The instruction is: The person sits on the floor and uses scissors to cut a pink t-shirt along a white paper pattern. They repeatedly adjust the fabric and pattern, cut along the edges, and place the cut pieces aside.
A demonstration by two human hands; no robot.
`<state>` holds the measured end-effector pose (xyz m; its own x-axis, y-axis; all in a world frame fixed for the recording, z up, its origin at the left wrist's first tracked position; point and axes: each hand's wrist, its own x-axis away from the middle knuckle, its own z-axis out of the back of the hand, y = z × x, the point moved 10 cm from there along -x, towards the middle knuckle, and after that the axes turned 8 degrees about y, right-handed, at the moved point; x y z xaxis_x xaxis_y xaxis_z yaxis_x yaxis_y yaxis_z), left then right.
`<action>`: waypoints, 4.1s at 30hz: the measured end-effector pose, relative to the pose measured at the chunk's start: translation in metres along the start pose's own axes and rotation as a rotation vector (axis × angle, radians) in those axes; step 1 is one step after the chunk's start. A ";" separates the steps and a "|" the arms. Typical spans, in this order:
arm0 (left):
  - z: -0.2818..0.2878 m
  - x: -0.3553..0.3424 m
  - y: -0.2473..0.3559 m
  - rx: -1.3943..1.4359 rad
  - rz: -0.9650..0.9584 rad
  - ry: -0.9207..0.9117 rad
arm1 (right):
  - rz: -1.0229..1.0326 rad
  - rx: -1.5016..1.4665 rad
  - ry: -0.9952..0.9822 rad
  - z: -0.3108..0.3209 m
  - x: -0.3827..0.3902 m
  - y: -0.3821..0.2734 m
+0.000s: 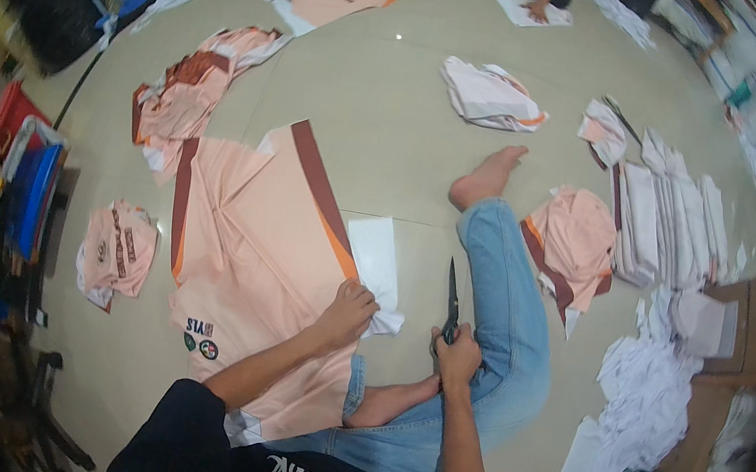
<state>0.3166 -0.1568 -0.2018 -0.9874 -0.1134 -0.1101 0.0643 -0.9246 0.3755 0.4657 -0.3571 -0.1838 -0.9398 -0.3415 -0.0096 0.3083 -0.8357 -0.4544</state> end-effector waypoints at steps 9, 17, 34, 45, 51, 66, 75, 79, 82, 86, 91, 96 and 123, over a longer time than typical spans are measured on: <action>0.061 -0.008 0.097 0.868 0.188 0.176 | 0.066 -1.235 -0.355 -0.005 0.092 -0.049; 0.070 -0.001 0.084 0.524 0.258 0.019 | -0.251 -1.838 0.692 0.211 0.087 0.195; 0.170 0.121 0.067 1.082 0.155 -0.352 | 0.181 -0.626 -0.405 0.021 0.098 -0.078; 0.523 0.124 -0.023 -0.401 0.309 1.061 | 0.491 -0.881 0.707 0.257 -0.036 -0.192; 0.451 0.192 -0.101 0.308 0.296 1.282 | 0.460 -0.671 0.476 0.206 0.046 -0.167; 0.094 0.081 -0.108 0.031 0.391 0.460 | 0.700 -0.346 -0.603 0.001 0.204 -0.154; 0.001 0.064 -0.048 0.029 0.499 0.085 | 0.671 -0.254 -0.500 -0.011 0.154 -0.142; -0.013 0.081 -0.028 0.048 0.456 -0.203 | 0.422 -0.421 -0.468 -0.012 0.136 -0.115; 0.009 0.099 -0.038 -0.059 0.611 -0.266 | 0.272 -0.417 -0.399 0.003 0.118 -0.094; 0.036 0.086 -0.068 -0.226 0.746 -0.134 | 0.185 -0.388 -0.311 0.018 0.100 -0.068; 0.027 -0.016 -0.033 0.212 0.419 0.391 | 0.140 -0.416 -0.292 0.029 0.092 -0.063; 0.006 -0.065 -0.016 0.143 0.402 0.165 | 0.060 -0.527 -0.259 0.030 0.093 -0.053; 0.498 0.227 -0.164 1.118 0.123 1.348 | 0.430 -0.193 -0.080 0.021 0.047 -0.088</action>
<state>0.0104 0.1501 0.1697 -0.1499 -0.8878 -0.4352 -0.5700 -0.2820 0.7717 0.3971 -0.3086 -0.1256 -0.7167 -0.6769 -0.1679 0.6265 -0.5190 -0.5815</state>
